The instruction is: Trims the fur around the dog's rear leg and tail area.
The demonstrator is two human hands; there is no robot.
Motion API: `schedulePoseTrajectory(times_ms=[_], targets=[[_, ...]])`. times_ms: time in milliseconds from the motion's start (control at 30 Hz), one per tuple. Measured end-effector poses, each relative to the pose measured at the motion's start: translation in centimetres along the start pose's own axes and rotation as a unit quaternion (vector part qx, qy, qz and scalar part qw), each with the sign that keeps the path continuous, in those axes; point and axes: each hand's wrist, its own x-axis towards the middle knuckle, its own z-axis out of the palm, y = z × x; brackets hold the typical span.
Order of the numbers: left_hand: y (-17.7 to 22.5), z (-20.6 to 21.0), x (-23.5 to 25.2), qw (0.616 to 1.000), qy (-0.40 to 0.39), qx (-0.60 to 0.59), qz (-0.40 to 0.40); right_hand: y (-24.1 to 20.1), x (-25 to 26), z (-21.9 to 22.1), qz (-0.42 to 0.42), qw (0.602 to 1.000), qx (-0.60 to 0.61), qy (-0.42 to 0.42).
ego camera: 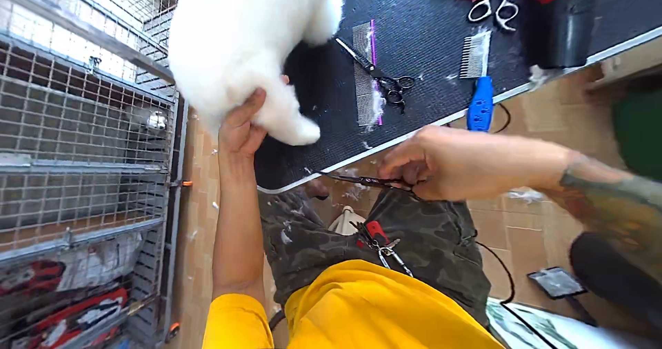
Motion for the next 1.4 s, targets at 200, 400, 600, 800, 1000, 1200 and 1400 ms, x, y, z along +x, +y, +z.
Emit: schedulePoseTrajectory(times_ms=[200,400,600,800,1000,1200,1400], targets=[[-0.7,-1.2,-1.3,0.997,-0.017,0.075,-0.011,5.7,-2.6,7.0,-0.071,0.976,0.191,0.081],[-0.8,-2.8,-5.0,0.991,0.053,0.119,0.032,9.6,-3.6,14.5,-0.118,0.922,0.344,0.134],[-1.2,-0.3,-5.3,0.967,0.114,0.202,0.105,10.4,-4.0,15.1,-0.114,0.874,0.460,0.112],[-0.9,-1.1,-4.9,0.966,0.191,0.164,0.057,9.8,-3.3,13.6,-0.069,0.889,0.448,0.055],[-1.0,0.8,-4.4,0.960,0.178,0.182,0.116,3.7,-3.2,7.6,0.027,0.955,0.240,0.173],[-0.5,2.0,-3.0,0.979,0.174,0.067,0.081,-1.0,1.5,0.1,0.170,0.894,-0.109,0.400],[-0.3,1.8,-2.4,0.973,0.210,0.072,0.064,-1.5,6.4,-6.1,0.342,0.877,-0.124,0.315]])
